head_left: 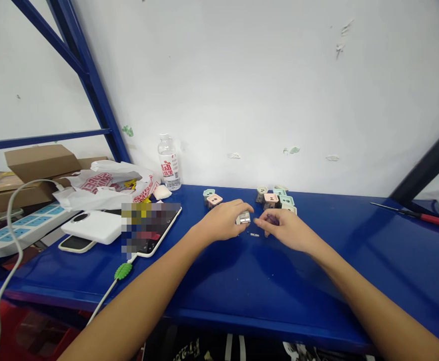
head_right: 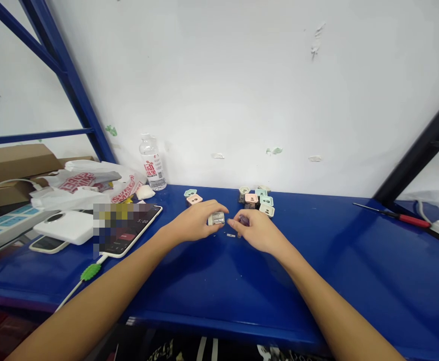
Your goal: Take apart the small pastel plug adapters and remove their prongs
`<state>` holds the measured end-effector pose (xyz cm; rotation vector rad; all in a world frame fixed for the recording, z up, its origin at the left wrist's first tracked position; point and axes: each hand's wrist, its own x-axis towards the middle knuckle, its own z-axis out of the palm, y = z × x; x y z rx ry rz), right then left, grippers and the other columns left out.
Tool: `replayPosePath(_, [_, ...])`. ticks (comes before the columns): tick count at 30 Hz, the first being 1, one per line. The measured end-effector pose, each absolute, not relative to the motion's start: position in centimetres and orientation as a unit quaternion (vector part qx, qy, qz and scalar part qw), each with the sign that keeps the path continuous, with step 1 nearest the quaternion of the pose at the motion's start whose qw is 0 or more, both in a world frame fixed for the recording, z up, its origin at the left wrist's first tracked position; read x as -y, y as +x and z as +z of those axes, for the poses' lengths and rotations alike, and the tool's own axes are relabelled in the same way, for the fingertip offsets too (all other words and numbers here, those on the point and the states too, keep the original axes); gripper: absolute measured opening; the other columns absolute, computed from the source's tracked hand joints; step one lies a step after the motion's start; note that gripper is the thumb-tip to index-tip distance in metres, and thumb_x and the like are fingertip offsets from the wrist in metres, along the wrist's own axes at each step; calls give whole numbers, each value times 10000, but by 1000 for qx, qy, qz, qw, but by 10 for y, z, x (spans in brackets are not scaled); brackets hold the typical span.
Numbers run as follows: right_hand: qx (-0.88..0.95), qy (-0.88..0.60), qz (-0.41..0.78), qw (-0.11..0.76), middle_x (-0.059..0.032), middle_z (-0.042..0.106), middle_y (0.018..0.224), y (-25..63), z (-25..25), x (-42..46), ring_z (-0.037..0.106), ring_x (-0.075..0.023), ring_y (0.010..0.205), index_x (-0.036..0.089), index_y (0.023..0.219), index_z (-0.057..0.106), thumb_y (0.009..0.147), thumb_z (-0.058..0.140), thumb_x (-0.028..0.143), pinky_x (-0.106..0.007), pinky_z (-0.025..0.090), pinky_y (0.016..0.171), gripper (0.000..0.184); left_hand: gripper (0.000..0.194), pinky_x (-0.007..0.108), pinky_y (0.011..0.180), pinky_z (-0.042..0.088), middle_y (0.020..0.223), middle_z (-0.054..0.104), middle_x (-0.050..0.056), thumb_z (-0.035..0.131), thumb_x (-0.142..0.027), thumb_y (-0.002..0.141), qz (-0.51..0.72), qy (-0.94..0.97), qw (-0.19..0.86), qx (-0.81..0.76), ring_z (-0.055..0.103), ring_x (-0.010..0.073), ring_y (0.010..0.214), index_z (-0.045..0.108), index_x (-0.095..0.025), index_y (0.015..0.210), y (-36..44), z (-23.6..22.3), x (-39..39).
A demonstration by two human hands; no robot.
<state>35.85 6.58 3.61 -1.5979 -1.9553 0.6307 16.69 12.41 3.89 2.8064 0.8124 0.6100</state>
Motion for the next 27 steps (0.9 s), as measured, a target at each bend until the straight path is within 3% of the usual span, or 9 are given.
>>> replayPosePath(3, [775, -581, 157, 193, -25, 676, 736, 359, 33, -66, 592, -168, 642, 205, 882, 672, 880, 539, 297, -262, 404, 599, 162, 283, 331, 874, 462, 1099, 627, 46, 577, -234, 804, 194, 931, 73, -300, 596, 211, 1014, 571, -209, 1087, 164, 41, -127])
replayPosePath(8, [840, -526, 68, 118, -88, 644, 978, 358, 19, -72, 615, -220, 891, 179, 972, 671, 905, 508, 195, -302, 442, 770, 176, 280, 333, 878, 462, 1089, 633, 37, 569, -233, 805, 183, 933, 70, -303, 600, 210, 1017, 572, -209, 1084, 164, 40, -128])
replayPosePath(27, [835, -530, 92, 116, -73, 574, 960, 359, 13, -72, 578, -192, 830, 172, 921, 544, 889, 429, 77, -309, 437, 723, 152, 284, 323, 877, 457, 1076, 627, 33, 563, -218, 804, 158, 939, 63, -298, 598, 206, 1000, 573, -215, 1088, 165, 38, -128])
